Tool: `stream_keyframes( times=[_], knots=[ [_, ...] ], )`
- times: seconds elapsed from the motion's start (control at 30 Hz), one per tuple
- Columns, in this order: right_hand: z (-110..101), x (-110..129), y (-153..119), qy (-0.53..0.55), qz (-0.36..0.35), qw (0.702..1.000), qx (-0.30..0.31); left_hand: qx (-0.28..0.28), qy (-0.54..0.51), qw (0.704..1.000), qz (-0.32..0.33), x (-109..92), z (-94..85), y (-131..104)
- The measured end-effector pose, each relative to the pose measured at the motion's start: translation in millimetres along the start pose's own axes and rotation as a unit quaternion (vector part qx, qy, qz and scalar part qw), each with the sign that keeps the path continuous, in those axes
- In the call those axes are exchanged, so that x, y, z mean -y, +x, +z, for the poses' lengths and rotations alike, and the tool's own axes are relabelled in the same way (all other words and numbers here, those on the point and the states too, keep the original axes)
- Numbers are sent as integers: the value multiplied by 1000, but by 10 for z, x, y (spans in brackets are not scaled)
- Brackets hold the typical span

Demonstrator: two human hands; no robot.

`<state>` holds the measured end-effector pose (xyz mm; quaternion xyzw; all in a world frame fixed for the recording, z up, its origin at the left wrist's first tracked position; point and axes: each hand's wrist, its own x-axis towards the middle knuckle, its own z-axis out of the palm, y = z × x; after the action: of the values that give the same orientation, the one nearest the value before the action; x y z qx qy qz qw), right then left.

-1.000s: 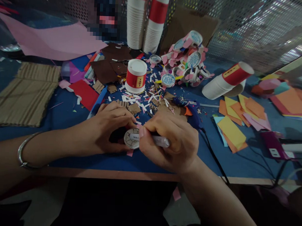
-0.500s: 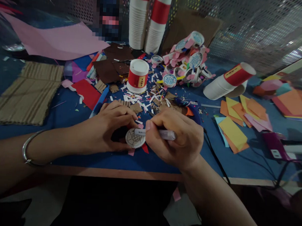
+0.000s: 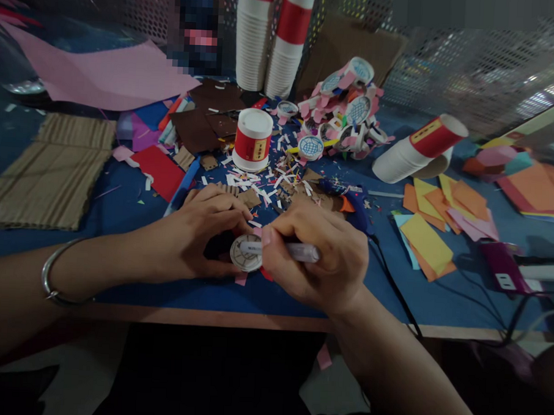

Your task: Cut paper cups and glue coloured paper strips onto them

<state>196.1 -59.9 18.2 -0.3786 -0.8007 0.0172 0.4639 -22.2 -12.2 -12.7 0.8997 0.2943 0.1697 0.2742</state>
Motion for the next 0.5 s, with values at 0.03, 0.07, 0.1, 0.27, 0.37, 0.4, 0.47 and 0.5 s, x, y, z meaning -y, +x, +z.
stream_keyframes(
  times=[0.03,0.07,0.1,0.27,0.37,0.4,0.47,0.5],
  knots=[
    [1,3,6,5,-1,1000,5,0,0,1000,0,0,0,0],
    [3,4,11,10,-4,1000,6,0,-1,1000,0,0,0,-1],
    [4,5,15,13,-4,1000,5,0,-1,1000,-1,2,0,-1],
    [-1,4,21,24,-7,1000,5,-1,4,1000,2,12,-5,-3],
    [-7,3,12,36,-1,999,13,2,6,1000,3,14,-2,0],
    [-9,1,8,35,2,999,13,3,7,1000,3,13,0,1],
    [-12,-5,0,35,4,999,9,3,9,1000,0,10,6,5],
    [-13,-8,-3,38,4,999,8,2,9,1000,0,8,9,6]
  ],
)
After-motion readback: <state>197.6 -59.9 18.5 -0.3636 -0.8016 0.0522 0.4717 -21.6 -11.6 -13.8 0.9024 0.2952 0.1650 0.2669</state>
